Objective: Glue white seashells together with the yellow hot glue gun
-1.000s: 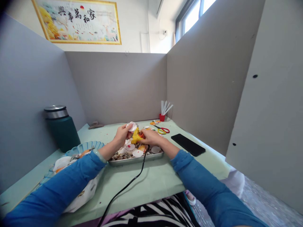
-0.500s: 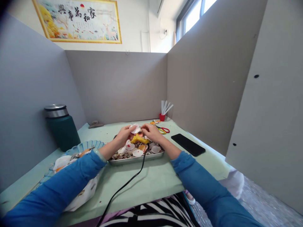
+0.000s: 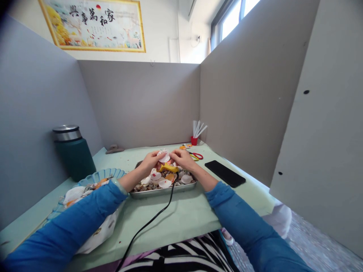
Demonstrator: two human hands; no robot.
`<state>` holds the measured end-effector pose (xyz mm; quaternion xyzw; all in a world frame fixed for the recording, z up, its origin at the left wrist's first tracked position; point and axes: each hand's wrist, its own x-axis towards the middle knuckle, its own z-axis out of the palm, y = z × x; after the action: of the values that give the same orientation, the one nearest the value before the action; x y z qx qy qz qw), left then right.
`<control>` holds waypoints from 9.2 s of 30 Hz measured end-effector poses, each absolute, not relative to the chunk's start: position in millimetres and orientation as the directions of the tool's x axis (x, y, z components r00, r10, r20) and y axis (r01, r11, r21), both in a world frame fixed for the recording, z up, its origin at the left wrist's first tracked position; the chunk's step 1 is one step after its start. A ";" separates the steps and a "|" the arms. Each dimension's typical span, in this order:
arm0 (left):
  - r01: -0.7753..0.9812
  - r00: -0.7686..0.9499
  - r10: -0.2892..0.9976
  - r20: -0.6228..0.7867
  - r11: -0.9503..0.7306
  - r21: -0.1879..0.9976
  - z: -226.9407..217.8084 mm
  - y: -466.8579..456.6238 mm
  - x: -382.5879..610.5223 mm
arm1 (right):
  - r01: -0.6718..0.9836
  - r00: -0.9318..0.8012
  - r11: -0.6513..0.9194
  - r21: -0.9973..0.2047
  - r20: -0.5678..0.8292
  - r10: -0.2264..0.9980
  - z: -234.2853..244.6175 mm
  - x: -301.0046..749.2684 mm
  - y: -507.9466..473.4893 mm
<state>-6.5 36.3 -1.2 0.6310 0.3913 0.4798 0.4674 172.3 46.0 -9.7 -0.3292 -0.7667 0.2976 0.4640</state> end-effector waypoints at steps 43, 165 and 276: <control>-0.046 0.157 0.950 0.268 -0.264 0.963 -0.2 37.0 -7.6 | 0.396 -0.413 0.694 -0.600 0.559 0.719 -12.3 172.9 41.4; -0.233 0.307 0.945 0.112 -0.040 0.972 1.3 36.9 -11.4 | 0.415 -0.381 0.746 -0.521 0.645 0.662 -14.2 174.4 43.4; -0.208 0.326 0.923 0.207 -0.144 0.968 -1.9 36.9 -10.2 | 0.410 -0.346 0.714 -0.568 0.627 0.698 -10.4 175.5 38.6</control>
<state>-10.2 36.9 -1.9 0.5754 0.3107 0.4906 0.5759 175.5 38.6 -10.4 -0.3441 -0.8052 0.1576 0.4565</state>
